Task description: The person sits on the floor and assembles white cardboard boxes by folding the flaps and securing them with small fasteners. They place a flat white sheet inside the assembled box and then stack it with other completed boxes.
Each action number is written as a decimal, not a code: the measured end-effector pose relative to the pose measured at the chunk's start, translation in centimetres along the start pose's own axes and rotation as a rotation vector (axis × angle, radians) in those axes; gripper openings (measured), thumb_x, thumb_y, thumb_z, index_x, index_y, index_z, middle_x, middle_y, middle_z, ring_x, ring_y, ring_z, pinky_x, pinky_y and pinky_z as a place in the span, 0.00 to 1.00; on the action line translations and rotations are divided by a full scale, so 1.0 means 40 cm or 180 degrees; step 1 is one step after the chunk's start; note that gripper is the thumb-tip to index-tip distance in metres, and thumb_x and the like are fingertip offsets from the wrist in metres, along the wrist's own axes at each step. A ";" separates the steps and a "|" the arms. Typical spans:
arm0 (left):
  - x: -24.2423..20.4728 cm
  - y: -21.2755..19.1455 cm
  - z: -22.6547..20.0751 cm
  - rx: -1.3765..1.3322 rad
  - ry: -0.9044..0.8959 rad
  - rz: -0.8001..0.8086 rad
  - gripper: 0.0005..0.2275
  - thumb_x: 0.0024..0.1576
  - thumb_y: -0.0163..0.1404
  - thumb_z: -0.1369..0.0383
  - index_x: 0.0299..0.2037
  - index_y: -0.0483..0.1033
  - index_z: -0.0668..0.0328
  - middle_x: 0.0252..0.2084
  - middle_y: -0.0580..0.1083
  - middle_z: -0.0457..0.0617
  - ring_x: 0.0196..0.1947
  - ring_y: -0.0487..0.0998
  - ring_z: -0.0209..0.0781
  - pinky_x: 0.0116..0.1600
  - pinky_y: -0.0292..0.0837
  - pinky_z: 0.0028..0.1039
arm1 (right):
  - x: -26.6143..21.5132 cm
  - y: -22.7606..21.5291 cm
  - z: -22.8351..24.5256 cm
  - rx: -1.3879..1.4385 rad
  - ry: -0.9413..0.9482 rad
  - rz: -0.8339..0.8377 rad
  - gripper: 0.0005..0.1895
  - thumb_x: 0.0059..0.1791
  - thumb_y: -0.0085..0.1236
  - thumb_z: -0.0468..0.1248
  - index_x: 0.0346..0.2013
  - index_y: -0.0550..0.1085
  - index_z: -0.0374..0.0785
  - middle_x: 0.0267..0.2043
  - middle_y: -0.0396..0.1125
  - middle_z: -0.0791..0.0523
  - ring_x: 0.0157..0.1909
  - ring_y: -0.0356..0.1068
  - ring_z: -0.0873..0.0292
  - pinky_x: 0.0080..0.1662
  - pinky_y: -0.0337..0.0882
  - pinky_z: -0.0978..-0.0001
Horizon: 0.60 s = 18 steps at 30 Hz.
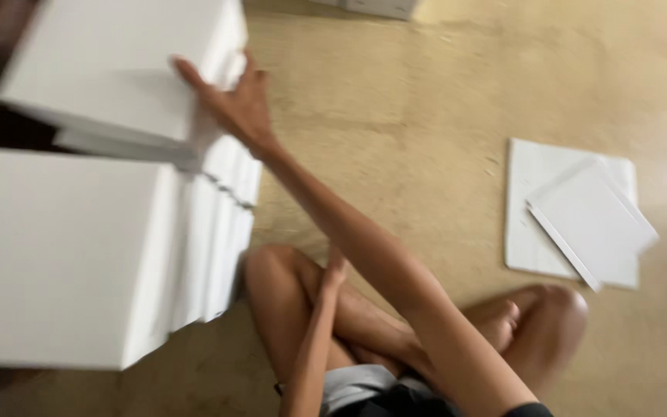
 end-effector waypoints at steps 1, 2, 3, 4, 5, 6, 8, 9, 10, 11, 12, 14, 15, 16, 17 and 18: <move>-0.012 0.005 -0.021 0.0014 -0.0151 0.0006 0.34 0.53 0.48 0.67 0.70 0.46 0.56 0.67 0.61 0.57 0.56 0.68 0.41 0.59 0.61 0.28 | -0.026 -0.055 0.013 -0.0003 0.0046 -0.0157 0.70 0.19 0.47 0.70 0.70 0.50 0.37 0.68 0.49 0.44 0.71 0.51 0.47 0.67 0.53 0.58; -0.019 0.002 -0.050 0.0048 -0.0296 -0.0016 0.34 0.53 0.48 0.65 0.70 0.44 0.54 0.66 0.62 0.57 0.53 0.70 0.41 0.57 0.63 0.27 | -0.050 -0.089 0.032 0.0096 0.0051 0.0082 0.70 0.18 0.40 0.72 0.70 0.49 0.41 0.65 0.50 0.46 0.68 0.54 0.48 0.66 0.53 0.54; -0.026 -0.001 -0.082 0.0087 -0.0440 -0.0037 0.35 0.53 0.49 0.62 0.70 0.43 0.52 0.65 0.63 0.57 0.50 0.72 0.41 0.54 0.65 0.27 | -0.075 -0.118 0.053 0.0198 0.0051 0.0319 0.70 0.17 0.33 0.74 0.70 0.47 0.46 0.62 0.50 0.48 0.64 0.57 0.50 0.65 0.53 0.51; -0.031 -0.019 -0.101 0.0115 -0.0540 -0.0096 0.36 0.53 0.49 0.60 0.70 0.42 0.50 0.65 0.64 0.57 0.48 0.74 0.40 0.51 0.66 0.26 | -0.017 -0.155 -0.035 0.0199 0.0070 0.0239 0.70 0.17 0.33 0.74 0.70 0.47 0.46 0.62 0.50 0.48 0.64 0.57 0.50 0.65 0.53 0.51; -0.034 -0.024 -0.121 0.0146 -0.0640 -0.0154 0.37 0.53 0.49 0.57 0.70 0.41 0.48 0.64 0.64 0.57 0.45 0.77 0.40 0.49 0.68 0.26 | 0.037 -0.194 -0.104 -0.0083 -0.0489 0.0147 0.58 0.26 0.39 0.72 0.63 0.55 0.45 0.62 0.51 0.46 0.64 0.59 0.47 0.61 0.63 0.48; -0.018 -0.017 -0.150 0.0178 -0.0712 -0.0243 0.37 0.54 0.50 0.55 0.70 0.40 0.46 0.63 0.65 0.57 0.42 0.79 0.40 0.46 0.70 0.25 | 0.089 -0.223 -0.167 -0.0373 -0.1060 0.0099 0.47 0.35 0.46 0.71 0.57 0.62 0.44 0.63 0.52 0.45 0.63 0.62 0.45 0.56 0.73 0.45; -0.009 -0.026 -0.114 0.0309 -0.0632 -0.0161 0.38 0.57 0.51 0.55 0.71 0.36 0.47 0.63 0.63 0.59 0.45 0.78 0.44 0.46 0.71 0.25 | 0.114 -0.413 -0.299 -0.0481 -0.1132 -0.0066 0.39 0.41 0.56 0.63 0.56 0.65 0.42 0.59 0.57 0.42 0.62 0.63 0.41 0.55 0.72 0.45; -0.004 -0.030 -0.097 0.0431 -0.0534 -0.0115 0.39 0.61 0.51 0.55 0.73 0.32 0.49 0.63 0.61 0.60 0.47 0.78 0.49 0.45 0.72 0.24 | 0.122 -0.509 -0.363 -0.0586 -0.1210 -0.0190 0.31 0.47 0.66 0.54 0.55 0.69 0.39 0.55 0.62 0.40 0.60 0.65 0.37 0.54 0.72 0.46; -0.002 -0.031 -0.087 0.0446 -0.0550 -0.0085 0.39 0.61 0.51 0.55 0.73 0.32 0.49 0.63 0.61 0.60 0.47 0.78 0.49 0.45 0.72 0.24 | 0.138 -0.631 -0.473 -0.0581 -0.1198 -0.0225 0.31 0.47 0.66 0.54 0.55 0.69 0.39 0.55 0.62 0.40 0.60 0.65 0.37 0.54 0.72 0.46; 0.003 -0.031 -0.079 0.0583 -0.0453 -0.0052 0.38 0.61 0.51 0.57 0.72 0.33 0.49 0.61 0.63 0.59 0.46 0.78 0.46 0.44 0.71 0.21 | 0.151 -0.752 -0.580 -0.0914 -0.1023 -0.0321 0.27 0.47 0.64 0.51 0.52 0.71 0.37 0.51 0.66 0.41 0.57 0.67 0.38 0.53 0.70 0.45; 0.005 -0.032 -0.069 0.0718 -0.0363 -0.0021 0.38 0.61 0.52 0.60 0.72 0.34 0.50 0.59 0.64 0.57 0.44 0.78 0.43 0.42 0.71 0.18 | 0.164 -0.870 -0.677 -0.1246 -0.0833 -0.0411 0.24 0.48 0.63 0.49 0.48 0.74 0.34 0.46 0.70 0.41 0.53 0.69 0.39 0.51 0.69 0.44; -0.005 -0.026 -0.077 0.1272 -0.0470 0.0011 0.37 0.60 0.52 0.59 0.71 0.36 0.49 0.61 0.63 0.60 0.50 0.76 0.51 0.48 0.72 0.32 | 0.151 -1.178 -1.005 -0.1968 -0.0295 -0.0751 0.24 0.45 0.64 0.53 0.50 0.73 0.45 0.50 0.67 0.46 0.54 0.68 0.41 0.49 0.71 0.45; -0.009 -0.020 -0.079 0.1813 -0.0547 0.0015 0.37 0.59 0.53 0.57 0.71 0.38 0.48 0.62 0.62 0.62 0.56 0.73 0.59 0.55 0.73 0.46 | 0.170 -1.321 -1.120 -0.2681 0.0246 -0.1049 0.26 0.43 0.65 0.58 0.51 0.73 0.56 0.53 0.65 0.52 0.55 0.68 0.42 0.47 0.73 0.47; -0.011 -0.001 -0.059 0.1820 -0.0555 0.0063 0.37 0.59 0.53 0.57 0.71 0.38 0.48 0.62 0.62 0.62 0.56 0.73 0.59 0.55 0.73 0.46 | 0.090 -1.374 -1.092 -0.2678 0.0273 -0.1091 0.26 0.43 0.65 0.58 0.51 0.73 0.56 0.53 0.65 0.52 0.55 0.68 0.42 0.47 0.73 0.47; -0.012 0.023 -0.046 0.2077 -0.0270 0.0186 0.35 0.59 0.54 0.60 0.69 0.43 0.54 0.57 0.65 0.62 0.50 0.76 0.59 0.49 0.76 0.43 | 0.005 -1.436 -1.071 -0.2857 0.0724 -0.1375 0.32 0.41 0.67 0.56 0.55 0.69 0.52 0.56 0.59 0.48 0.58 0.62 0.38 0.48 0.69 0.43; -0.020 0.039 -0.035 0.2343 0.0005 0.0291 0.33 0.58 0.56 0.62 0.67 0.47 0.61 0.52 0.68 0.62 0.43 0.79 0.58 0.44 0.78 0.40 | -0.082 -1.486 -1.056 -0.3015 0.1191 -0.1625 0.38 0.39 0.69 0.54 0.59 0.66 0.47 0.58 0.53 0.45 0.60 0.56 0.33 0.49 0.66 0.39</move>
Point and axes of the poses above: each hand's wrist, its own x-axis towards the middle knuckle, its own y-axis out of the palm, z = x × y, the point moved 4 cm from there along x, towards the middle knuckle
